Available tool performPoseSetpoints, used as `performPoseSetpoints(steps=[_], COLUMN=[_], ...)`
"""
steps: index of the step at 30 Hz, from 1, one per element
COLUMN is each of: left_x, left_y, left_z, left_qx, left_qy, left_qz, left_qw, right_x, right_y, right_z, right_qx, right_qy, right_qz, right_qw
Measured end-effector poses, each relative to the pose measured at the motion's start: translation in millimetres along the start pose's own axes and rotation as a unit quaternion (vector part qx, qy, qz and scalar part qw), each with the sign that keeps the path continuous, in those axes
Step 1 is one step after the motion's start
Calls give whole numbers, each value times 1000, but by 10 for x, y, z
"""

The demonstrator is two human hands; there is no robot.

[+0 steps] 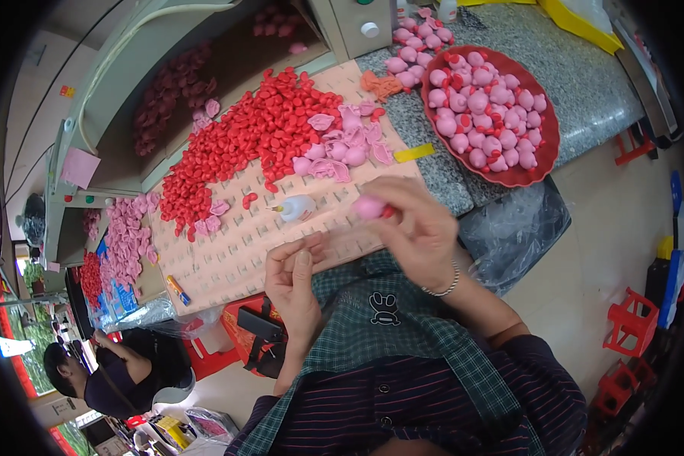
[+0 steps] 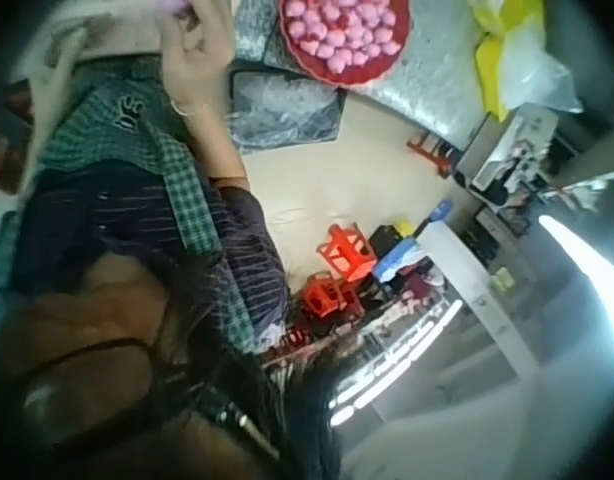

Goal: Assembling small plastic toy components by hand at a workbench.

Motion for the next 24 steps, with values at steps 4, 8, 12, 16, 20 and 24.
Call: performPoseSetpoints(steps=[4, 8, 12, 16, 20, 24], left_x=[-231, -408, -437, -333, -330, -431], left_y=[-123, -288, -414, -486, -521, -639], left_z=[367, 544, 594, 610, 598, 525], left_qx=[-94, -138, -150, -144, -149, -168], left_qy=[-106, -174, -191, -186, -219, -291], left_qz=[-132, -205, -230, -216, -223, -190], left_qw=[981, 953, 942, 948, 938, 923], right_x=[1, -87, 17, 100, -4, -168], right_y=[-288, -600, -630, -527, -488, -508], right_z=[735, 1188, 1101, 447, -236, -589], right_qx=[-196, -210, -205, -117, 1, 49], right_qy=[133, 299, 416, 341, 301, 371], right_qz=[20, 85, 123, 160, 185, 195], right_qw=[971, 927, 877, 919, 935, 907])
Point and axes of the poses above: each hand's wrist, its own y-axis away from the middle knuckle, its own z-axis out of the back of the hand, x = y × z, the point moved 8 cm from there along -y, towards the middle knuckle, and after that the axes turned 7 degrees about y, right-handed, at the moved point
